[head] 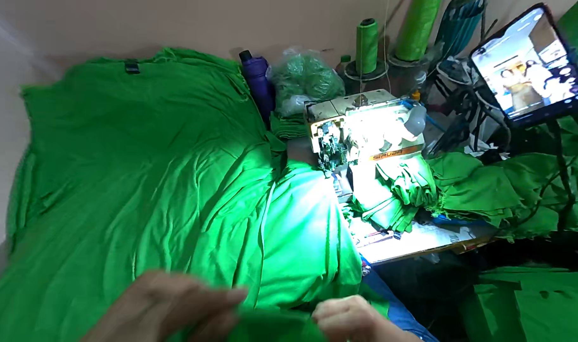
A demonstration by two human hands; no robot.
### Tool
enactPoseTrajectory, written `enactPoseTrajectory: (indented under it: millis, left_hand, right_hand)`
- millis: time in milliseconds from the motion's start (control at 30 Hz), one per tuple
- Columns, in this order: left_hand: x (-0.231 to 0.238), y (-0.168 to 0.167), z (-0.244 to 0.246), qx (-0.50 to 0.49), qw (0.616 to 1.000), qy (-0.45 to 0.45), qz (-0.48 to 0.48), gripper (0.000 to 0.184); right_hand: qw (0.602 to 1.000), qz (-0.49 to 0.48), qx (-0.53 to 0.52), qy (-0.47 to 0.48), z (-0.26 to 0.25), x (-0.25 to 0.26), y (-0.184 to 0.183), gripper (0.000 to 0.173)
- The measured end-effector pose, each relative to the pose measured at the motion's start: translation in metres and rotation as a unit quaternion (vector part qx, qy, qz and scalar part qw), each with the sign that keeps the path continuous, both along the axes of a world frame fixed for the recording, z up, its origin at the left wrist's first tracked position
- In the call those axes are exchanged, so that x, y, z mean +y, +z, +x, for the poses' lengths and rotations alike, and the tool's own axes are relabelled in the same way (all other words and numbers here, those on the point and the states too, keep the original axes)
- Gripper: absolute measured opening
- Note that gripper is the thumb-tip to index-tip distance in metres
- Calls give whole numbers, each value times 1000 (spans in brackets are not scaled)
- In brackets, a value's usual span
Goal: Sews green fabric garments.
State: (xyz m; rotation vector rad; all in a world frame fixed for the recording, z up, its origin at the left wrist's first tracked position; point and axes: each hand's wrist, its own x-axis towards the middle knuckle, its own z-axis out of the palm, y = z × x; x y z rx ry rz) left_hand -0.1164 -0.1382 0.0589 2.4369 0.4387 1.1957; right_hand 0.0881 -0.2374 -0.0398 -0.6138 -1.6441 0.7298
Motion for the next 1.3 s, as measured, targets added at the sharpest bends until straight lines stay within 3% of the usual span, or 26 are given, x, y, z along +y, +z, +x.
enactPoseTrajectory:
  millis: [100, 167, 267, 367, 467, 600, 633, 833, 1033, 1300]
  left_hand:
    - [53, -22, 66, -64, 996, 46, 48, 14]
    - [91, -49, 112, -93, 994, 41, 49, 11]
    - [121, -82, 158, -27, 996, 87, 10, 9]
    - [132, -101, 173, 45, 989, 128, -59, 9]
    - [135, -108, 174, 47, 986, 150, -46, 7]
    - [134, -107, 174, 47, 986, 159, -32, 7]
    - [134, -107, 174, 54, 985, 159, -35, 8]
    - [116, -109, 170, 79, 978, 177, -76, 19]
    - [112, -108, 181, 130, 960, 233, -83, 24]
    - [138, -103, 195, 162, 954, 220, -125, 26]
  right_hand:
    - [988, -34, 74, -134, 14, 16, -20, 19]
    - [955, -120, 150, -226, 22, 28, -35, 14]
    - [913, -186, 187, -312, 38, 46, -56, 44]
    - [895, -237, 213, -311, 48, 54, -69, 62]
    - [880, -286, 232, -300, 52, 54, -72, 51]
    - [875, -284, 221, -324, 52, 57, -76, 7]
    - [879, -275, 211, -328, 53, 57, -78, 4]
    - [881, -213, 111, -409, 53, 33, -86, 11]
    - [873, -158, 99, -451, 68, 35, -76, 11]
    - [894, -181, 115, -394, 81, 58, -68, 13]
